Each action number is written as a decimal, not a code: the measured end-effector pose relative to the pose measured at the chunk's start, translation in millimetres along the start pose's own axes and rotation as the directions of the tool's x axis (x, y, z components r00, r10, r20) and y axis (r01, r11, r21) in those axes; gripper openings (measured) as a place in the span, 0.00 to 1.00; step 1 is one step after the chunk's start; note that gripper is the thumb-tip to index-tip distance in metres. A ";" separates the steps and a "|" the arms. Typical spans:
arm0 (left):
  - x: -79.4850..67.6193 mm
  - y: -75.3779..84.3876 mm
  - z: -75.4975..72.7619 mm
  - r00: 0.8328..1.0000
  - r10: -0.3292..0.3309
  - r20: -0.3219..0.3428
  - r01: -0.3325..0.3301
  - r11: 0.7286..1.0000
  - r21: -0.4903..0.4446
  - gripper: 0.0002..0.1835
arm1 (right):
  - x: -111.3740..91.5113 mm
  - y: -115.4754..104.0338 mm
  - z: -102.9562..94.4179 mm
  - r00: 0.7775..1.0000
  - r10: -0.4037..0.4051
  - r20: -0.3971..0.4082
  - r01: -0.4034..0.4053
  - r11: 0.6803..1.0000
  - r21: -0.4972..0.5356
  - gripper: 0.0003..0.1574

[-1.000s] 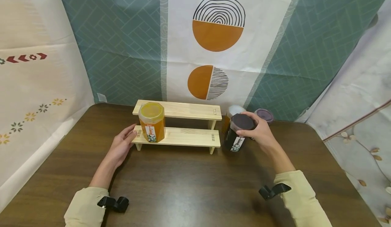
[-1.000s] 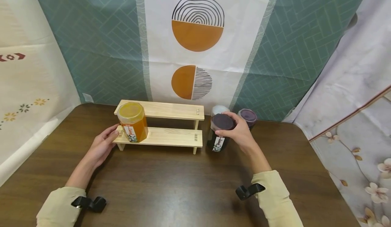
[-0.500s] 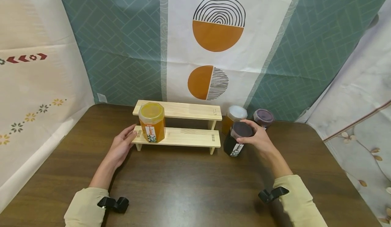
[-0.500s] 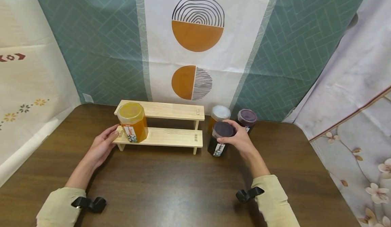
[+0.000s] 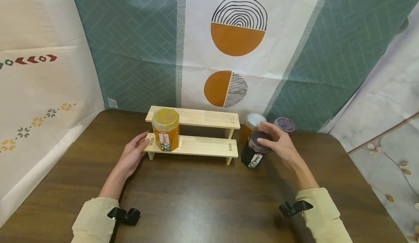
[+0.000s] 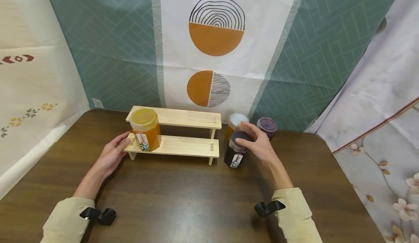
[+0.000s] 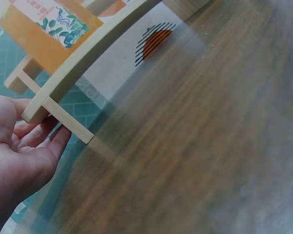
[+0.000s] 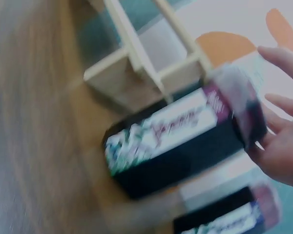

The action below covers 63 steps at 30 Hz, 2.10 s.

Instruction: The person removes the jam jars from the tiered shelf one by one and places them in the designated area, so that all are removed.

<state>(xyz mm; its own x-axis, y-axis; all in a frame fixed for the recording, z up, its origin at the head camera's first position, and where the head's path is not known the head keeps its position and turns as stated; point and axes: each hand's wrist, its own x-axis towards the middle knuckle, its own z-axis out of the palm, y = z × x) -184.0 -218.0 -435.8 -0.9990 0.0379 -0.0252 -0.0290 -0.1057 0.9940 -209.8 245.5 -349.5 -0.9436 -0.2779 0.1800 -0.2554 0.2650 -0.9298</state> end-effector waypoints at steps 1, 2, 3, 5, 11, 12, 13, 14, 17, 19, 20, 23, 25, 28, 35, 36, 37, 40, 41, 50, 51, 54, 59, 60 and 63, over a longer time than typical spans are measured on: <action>0.8 -0.5 0.2 1.000 0.000 0.000 0.000 1.000 0.000 0.33 | 0.5 -4.2 2.1 1.000 -0.005 -0.024 0.005 1.000 -0.016 0.38; 1.6 -0.9 0.5 1.000 0.000 0.001 0.000 1.000 -0.001 0.33 | 1.6 -8.1 4.7 0.999 -0.010 -0.049 0.009 1.000 -0.027 0.36; 2.3 -1.1 0.8 1.000 0.000 0.002 0.000 1.000 -0.004 0.33 | 3.0 -12.4 8.0 0.998 -0.014 -0.068 0.012 0.999 -0.031 0.35; 3.4 -1.1 1.2 1.000 -0.001 0.005 0.001 1.000 -0.003 0.32 | 7.1 -21.1 16.4 0.995 -0.028 -0.091 0.025 0.999 -0.027 0.33; 4.8 1.3 1.8 1.000 -0.002 0.001 0.002 1.000 0.007 0.32 | 28.8 -36.4 52.7 0.996 -0.060 -0.069 0.063 0.997 0.050 0.31; 4.9 1.7 1.7 1.000 -0.005 0.000 0.005 1.000 0.010 0.32 | 32.8 -37.6 60.2 0.996 -0.067 -0.053 0.070 0.995 0.068 0.32; 4.7 2.2 1.9 1.000 -0.006 -0.001 0.006 1.000 0.010 0.32 | 36.4 -38.8 68.0 0.997 -0.074 -0.033 0.077 0.993 0.087 0.32; 4.6 2.4 1.9 1.000 -0.007 0.000 0.007 1.000 0.009 0.32 | 40.0 -39.7 75.7 0.997 -0.080 -0.013 0.081 0.992 0.097 0.33; 4.4 2.3 1.7 1.000 -0.009 0.001 0.009 1.000 0.008 0.32 | 50.4 -43.1 99.0 0.994 -0.092 0.055 0.084 0.987 0.135 0.35; 4.3 2.1 1.7 1.000 -0.005 -0.002 0.005 1.000 0.004 0.32 | 56.8 -46.2 113.8 0.991 -0.091 0.093 0.077 0.987 0.142 0.36; 4.4 1.8 1.7 1.000 -0.004 -0.003 0.004 1.000 0.004 0.31 | 60.0 -47.8 120.9 0.990 -0.090 0.108 0.074 0.987 0.141 0.37; 4.6 1.2 1.7 1.000 -0.001 -0.006 0.001 1.000 0.004 0.31 | 68.7 -53.1 141.6 0.988 -0.079 0.135 0.058 0.987 0.151 0.38; 4.5 1.0 1.6 1.000 0.000 -0.007 0.001 1.000 0.002 0.31 | 74.3 -56.0 155.1 0.987 -0.073 0.146 0.049 0.985 0.163 0.39; 4.1 0.5 1.2 1.000 0.000 -0.008 0.000 1.000 0.001 0.32 | 81.9 -59.1 175.0 0.984 -0.070 0.165 0.036 0.979 0.199 0.40; 2.5 1.0 0.5 1.000 -0.003 -0.010 0.003 1.000 0.005 0.32 | 90.5 -66.7 216.0 0.985 -0.059 0.163 0.008 0.954 0.299 0.43; 2.3 1.1 0.3 1.000 -0.002 -0.011 0.002 1.000 0.005 0.32 | 90.9 -67.7 221.0 0.987 -0.058 0.152 0.010 0.954 0.301 0.44; 2.4 0.8 -0.2 1.000 -0.002 -0.009 0.002 1.000 0.005 0.32 | 91.2 -68.3 225.8 0.988 -0.058 0.142 0.012 0.953 0.302 0.47; 2.3 0.5 -0.4 1.000 0.002 -0.008 -0.002 1.000 0.002 0.32 | 91.5 -67.3 238.7 0.992 -0.059 0.112 0.023 0.955 0.294 0.55; 2.5 0.1 -0.6 1.000 0.002 -0.005 -0.002 1.000 -0.001 0.32 | 91.5 -66.4 242.3 0.993 -0.061 0.102 0.029 0.959 0.281 0.58; 3.6 0.7 0.2 1.000 0.005 0.002 -0.005 1.000 -0.008 0.32 | 92.3 -62.2 250.1 0.996 -0.081 0.042 0.075 0.988 0.132 0.50; 3.4 1.1 0.4 1.000 0.003 0.001 -0.003 1.000 -0.006 0.32 | 92.6 -62.4 249.3 0.995 -0.085 0.045 0.079 0.989 0.125 0.49; 2.8 0.8 1.3 1.000 0.001 0.001 -0.001 1.000 -0.005 0.32 | 92.3 -63.2 247.1 0.995 -0.087 0.051 0.081 0.991 0.108 0.49; 1.0 -0.3 2.4 1.000 -0.007 -0.005 0.007 1.000 -0.009 0.32 | 89.6 -63.6 243.3 0.995 -0.077 0.058 0.072 0.994 0.080 0.49; 0.8 -0.4 2.6 1.000 -0.009 -0.005 0.009 1.000 -0.009 0.31 | 88.5 -63.7 241.9 0.996 -0.074 0.059 0.069 0.995 0.078 0.49; 0.4 -0.2 3.5 1.000 -0.011 -0.005 0.011 1.000 -0.011 0.31 | 85.0 -63.1 235.4 0.996 -0.064 0.062 0.058 0.995 0.083 0.49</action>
<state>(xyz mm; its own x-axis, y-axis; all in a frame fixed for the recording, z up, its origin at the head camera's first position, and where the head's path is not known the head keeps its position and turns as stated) -184.2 -214.5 -435.6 -0.9987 0.0346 -0.0366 -0.0404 -0.1166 0.9924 -224.4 -12.2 -351.1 -0.9106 -0.3510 0.2184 -0.2916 0.1708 -0.9412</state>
